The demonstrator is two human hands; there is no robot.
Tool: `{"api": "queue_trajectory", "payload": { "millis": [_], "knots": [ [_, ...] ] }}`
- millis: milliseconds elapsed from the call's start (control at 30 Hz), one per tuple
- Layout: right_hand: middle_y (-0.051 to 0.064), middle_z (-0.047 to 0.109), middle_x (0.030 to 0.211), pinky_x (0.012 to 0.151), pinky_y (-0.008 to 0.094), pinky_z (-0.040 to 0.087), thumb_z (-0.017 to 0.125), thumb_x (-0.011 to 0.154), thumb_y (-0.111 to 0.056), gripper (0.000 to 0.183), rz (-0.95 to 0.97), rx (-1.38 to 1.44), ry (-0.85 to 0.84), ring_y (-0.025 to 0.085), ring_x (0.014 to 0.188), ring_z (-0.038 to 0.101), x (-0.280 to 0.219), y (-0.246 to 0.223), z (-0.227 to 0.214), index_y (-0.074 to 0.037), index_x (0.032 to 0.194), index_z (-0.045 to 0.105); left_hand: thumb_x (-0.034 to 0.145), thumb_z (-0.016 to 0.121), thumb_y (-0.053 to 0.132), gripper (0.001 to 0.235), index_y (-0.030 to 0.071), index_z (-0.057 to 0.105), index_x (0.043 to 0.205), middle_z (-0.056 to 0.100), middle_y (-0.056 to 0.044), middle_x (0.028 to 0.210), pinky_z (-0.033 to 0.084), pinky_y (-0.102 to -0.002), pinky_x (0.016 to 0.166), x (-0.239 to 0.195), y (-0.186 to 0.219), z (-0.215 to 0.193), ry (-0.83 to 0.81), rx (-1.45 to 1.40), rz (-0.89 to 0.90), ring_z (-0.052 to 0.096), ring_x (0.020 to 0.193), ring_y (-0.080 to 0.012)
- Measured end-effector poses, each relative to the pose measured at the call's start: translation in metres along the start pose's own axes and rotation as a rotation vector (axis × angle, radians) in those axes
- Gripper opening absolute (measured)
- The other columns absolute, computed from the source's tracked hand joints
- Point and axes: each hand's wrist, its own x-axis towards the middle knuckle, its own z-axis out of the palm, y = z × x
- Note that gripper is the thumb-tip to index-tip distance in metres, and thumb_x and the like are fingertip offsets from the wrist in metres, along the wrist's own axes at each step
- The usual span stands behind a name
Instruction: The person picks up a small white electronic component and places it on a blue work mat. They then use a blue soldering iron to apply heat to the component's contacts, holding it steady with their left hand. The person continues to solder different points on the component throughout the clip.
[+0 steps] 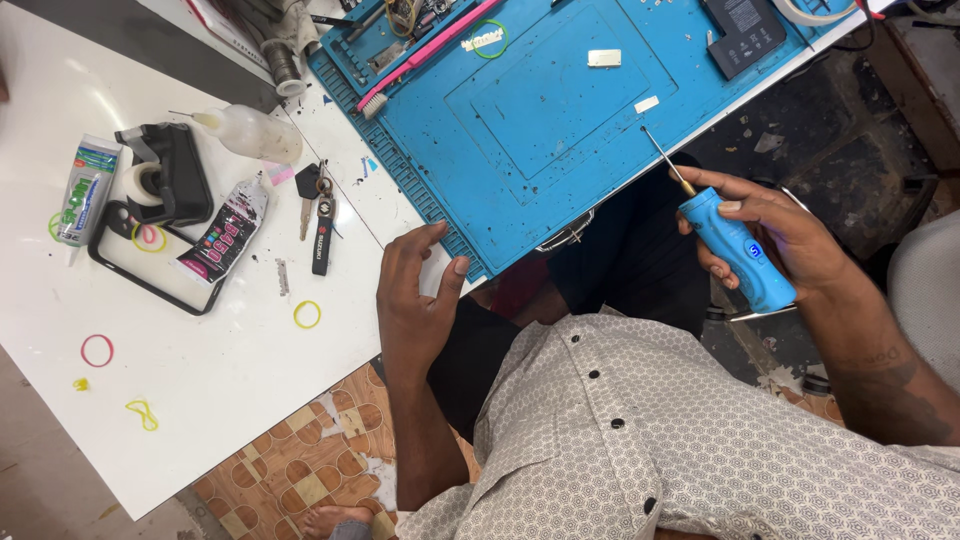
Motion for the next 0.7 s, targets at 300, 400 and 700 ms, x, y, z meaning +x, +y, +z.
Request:
{"api": "queue_trajectory", "payload": {
  "millis": [300, 400, 700],
  "knots": [
    [0.023, 0.059, 0.112, 0.046, 0.027, 0.059, 0.051, 0.101, -0.016, 0.072, -0.011, 0.033, -0.044, 0.018, 0.066, 0.067, 0.002, 0.001, -0.003, 0.002, 0.167, 0.03, 0.097, 0.076, 0.024, 0.041, 0.007, 0.064, 0.132, 0.068, -0.014, 0.125, 0.06, -0.041, 0.093, 0.0, 0.0, 0.001, 0.001, -0.005, -0.003, 0.069, 0.116, -0.0279],
    [0.024, 0.059, 0.113, 0.045, 0.026, 0.058, 0.051, 0.102, -0.017, 0.07, -0.046, 0.025, -0.002, 0.018, 0.066, 0.067, -0.002, -0.002, -0.005, 0.004, 0.166, 0.032, 0.096, 0.076, 0.023, 0.041, 0.007, 0.064, 0.132, 0.068, -0.014, 0.125, 0.059, -0.041, 0.093, 0.0, -0.001, 0.001, 0.002, -0.005, 0.002, 0.069, 0.115, -0.0279],
    [0.023, 0.059, 0.111, 0.045, 0.028, 0.06, 0.051, 0.1, -0.016, 0.07, 0.045, 0.076, -0.06, 0.019, 0.067, 0.068, 0.003, 0.01, 0.006, 0.001, 0.165, 0.03, 0.097, 0.076, 0.023, 0.04, 0.007, 0.064, 0.132, 0.068, -0.013, 0.125, 0.059, -0.041, 0.094, 0.0, 0.002, 0.0, 0.008, -0.017, 0.016, 0.068, 0.115, -0.028]
  ]
}}
